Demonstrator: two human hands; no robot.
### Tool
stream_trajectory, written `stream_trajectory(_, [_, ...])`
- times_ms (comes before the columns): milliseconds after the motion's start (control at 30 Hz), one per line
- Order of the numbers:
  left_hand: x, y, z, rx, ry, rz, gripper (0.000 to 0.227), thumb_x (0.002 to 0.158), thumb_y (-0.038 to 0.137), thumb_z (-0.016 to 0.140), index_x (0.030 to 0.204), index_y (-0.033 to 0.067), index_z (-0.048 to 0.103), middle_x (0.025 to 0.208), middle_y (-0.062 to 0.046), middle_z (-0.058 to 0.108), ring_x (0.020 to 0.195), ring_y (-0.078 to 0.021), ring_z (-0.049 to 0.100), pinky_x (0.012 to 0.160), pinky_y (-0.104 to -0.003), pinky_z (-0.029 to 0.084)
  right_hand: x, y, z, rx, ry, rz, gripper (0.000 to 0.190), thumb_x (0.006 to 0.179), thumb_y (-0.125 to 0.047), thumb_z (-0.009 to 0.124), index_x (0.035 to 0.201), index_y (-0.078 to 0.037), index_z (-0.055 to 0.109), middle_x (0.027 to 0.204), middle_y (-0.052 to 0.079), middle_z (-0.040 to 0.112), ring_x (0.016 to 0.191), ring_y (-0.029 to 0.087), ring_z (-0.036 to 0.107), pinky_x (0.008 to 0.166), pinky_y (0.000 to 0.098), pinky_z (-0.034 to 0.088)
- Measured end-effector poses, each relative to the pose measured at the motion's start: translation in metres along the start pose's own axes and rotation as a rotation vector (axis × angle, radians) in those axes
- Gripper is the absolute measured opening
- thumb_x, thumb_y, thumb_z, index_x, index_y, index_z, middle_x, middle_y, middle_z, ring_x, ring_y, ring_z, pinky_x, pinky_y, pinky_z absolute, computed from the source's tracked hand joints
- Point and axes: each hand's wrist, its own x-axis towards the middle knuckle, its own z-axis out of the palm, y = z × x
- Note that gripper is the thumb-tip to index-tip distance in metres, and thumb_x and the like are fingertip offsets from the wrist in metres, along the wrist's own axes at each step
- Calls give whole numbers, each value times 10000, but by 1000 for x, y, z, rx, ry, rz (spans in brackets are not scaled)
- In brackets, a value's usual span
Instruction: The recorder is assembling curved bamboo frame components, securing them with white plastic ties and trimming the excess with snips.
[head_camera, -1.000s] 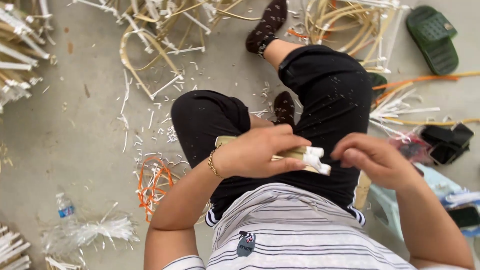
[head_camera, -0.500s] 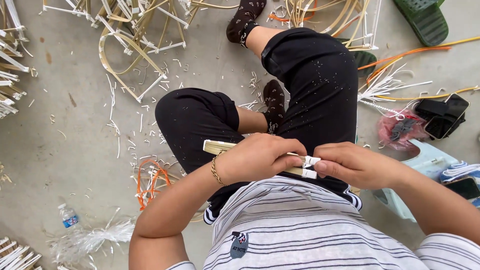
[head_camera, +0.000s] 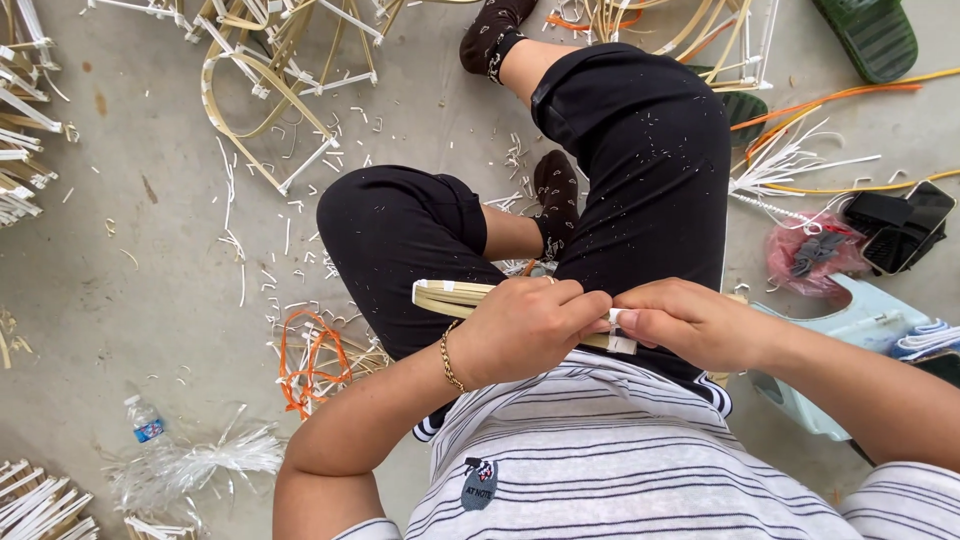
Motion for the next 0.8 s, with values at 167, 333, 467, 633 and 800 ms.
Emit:
stream_trajectory(167, [-1, -4, -1, -21, -10, -28, 159, 997, 217, 685, 1070, 82, 642, 799, -37, 625, 714, -234, 662, 638, -355, 524, 11, 1, 1, 41, 2, -47, 373, 1033, -306, 462, 878, -13, 634, 676, 50, 580, 641, 159, 522, 622, 343, 478])
stream_trajectory(333, [35, -8, -18, -30, -55, -7, 196, 972, 204, 704, 1145, 119, 666, 889, -38, 651, 815, -247, 664, 730, -363, 538, 12, 52, -42, 172, -9, -168, 432, 1095, -354, 438, 921, -7, 629, 796, 24, 619, 779, 131, 561, 750, 309, 518])
stream_trajectory(467, [54, -6, -27, 71, -198, 17, 547, 838, 265, 774, 1320, 69, 607, 904, -75, 599, 843, -262, 620, 724, -387, 522, 4, 161, -99, 116, 612, 77, 402, 1048, -389, 496, 1059, -31, 680, 935, 88, 700, 846, 218, 662, 776, 379, 554])
stream_trajectory(633, [60, -28, -21, 331, -226, -3, 612, 882, 146, 758, 1429, -17, 538, 866, -91, 573, 782, -258, 596, 682, -380, 511, 10, 352, -84, -342, 943, 408, 425, 939, -390, 702, 1182, -41, 691, 1153, 201, 688, 1098, 383, 649, 915, 494, 524])
stream_trajectory(800, [57, -63, -35, 485, 57, -53, 523, 940, -62, 602, 1448, 42, 538, 933, -103, 652, 758, -262, 615, 691, -387, 508, 53, 405, -74, -778, 1130, 572, 818, 673, -449, 799, 1306, -2, 535, 1264, 247, 632, 1162, 455, 618, 913, 541, 513])
